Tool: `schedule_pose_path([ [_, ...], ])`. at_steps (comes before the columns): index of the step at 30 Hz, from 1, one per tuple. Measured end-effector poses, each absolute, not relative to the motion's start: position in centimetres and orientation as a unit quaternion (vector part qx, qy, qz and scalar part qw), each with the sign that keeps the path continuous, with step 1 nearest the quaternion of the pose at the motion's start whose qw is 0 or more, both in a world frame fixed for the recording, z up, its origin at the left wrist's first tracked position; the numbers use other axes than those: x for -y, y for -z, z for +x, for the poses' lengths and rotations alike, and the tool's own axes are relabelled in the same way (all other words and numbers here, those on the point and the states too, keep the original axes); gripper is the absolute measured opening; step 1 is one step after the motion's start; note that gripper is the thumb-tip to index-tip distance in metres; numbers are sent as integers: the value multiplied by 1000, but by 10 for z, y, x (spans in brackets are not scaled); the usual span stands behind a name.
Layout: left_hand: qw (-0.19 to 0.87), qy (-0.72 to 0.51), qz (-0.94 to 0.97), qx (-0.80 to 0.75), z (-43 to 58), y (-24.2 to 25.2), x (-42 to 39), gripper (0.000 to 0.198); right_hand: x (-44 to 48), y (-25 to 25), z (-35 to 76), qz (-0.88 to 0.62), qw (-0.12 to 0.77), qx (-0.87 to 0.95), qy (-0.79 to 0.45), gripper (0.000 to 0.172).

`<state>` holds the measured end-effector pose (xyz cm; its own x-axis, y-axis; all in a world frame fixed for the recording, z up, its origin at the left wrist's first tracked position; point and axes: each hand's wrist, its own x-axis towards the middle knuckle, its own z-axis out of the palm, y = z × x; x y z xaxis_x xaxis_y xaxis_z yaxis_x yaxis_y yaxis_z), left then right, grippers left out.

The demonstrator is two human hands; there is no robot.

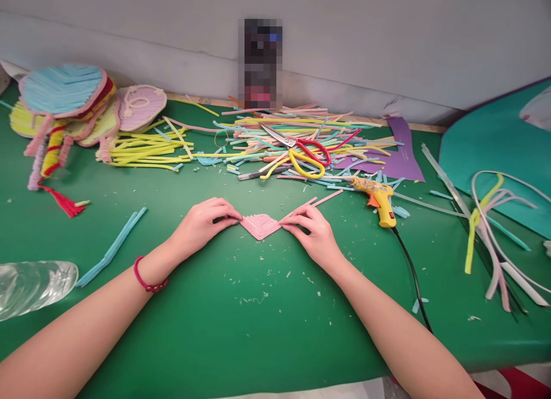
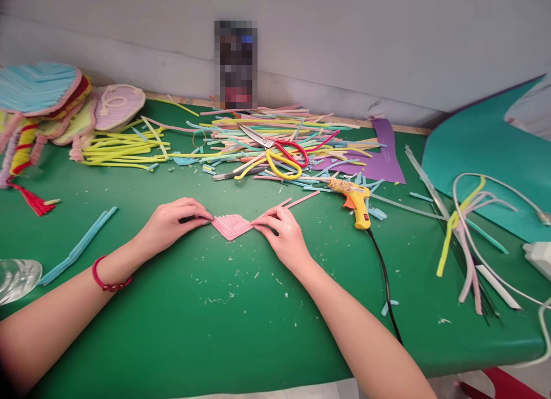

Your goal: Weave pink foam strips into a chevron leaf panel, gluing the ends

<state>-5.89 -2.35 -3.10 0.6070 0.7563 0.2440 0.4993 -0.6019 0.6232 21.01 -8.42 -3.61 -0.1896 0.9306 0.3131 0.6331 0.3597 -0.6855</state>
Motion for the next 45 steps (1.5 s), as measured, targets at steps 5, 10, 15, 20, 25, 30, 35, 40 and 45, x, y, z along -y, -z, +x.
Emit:
schedule_pose_path([
  [5, 241, -254, 861, -370, -59, 33, 23, 21, 84, 37, 210, -528, 358, 743, -204, 13],
  [10, 247, -253, 857, -375, -59, 34, 23, 23, 84, 37, 210, -527, 358, 744, -201, 13],
  [15, 265, -257, 848, -380, -59, 33, 23, 21, 84, 36, 209, -530, 360, 740, -207, 14],
  [20, 326, -264, 805, -419, -61, 31, 22, 22, 85, 37, 209, -530, 360, 737, -214, 16],
  [25, 316, -256, 816, -411, -61, 31, 21, 23, 85, 36, 209, -536, 353, 737, -212, 13],
  [30, 286, -252, 835, -396, -60, 32, 22, 27, 85, 33, 208, -539, 347, 738, -212, 13],
  [35, 272, -249, 842, -394, -60, 32, 22, 27, 85, 33, 209, -541, 343, 738, -210, 14],
  [40, 272, -251, 841, -394, -59, 30, 22, 27, 85, 34, 209, -538, 345, 740, -211, 13],
  [45, 269, -246, 845, -391, -59, 31, 22, 27, 85, 36, 209, -531, 351, 740, -217, 15],
])
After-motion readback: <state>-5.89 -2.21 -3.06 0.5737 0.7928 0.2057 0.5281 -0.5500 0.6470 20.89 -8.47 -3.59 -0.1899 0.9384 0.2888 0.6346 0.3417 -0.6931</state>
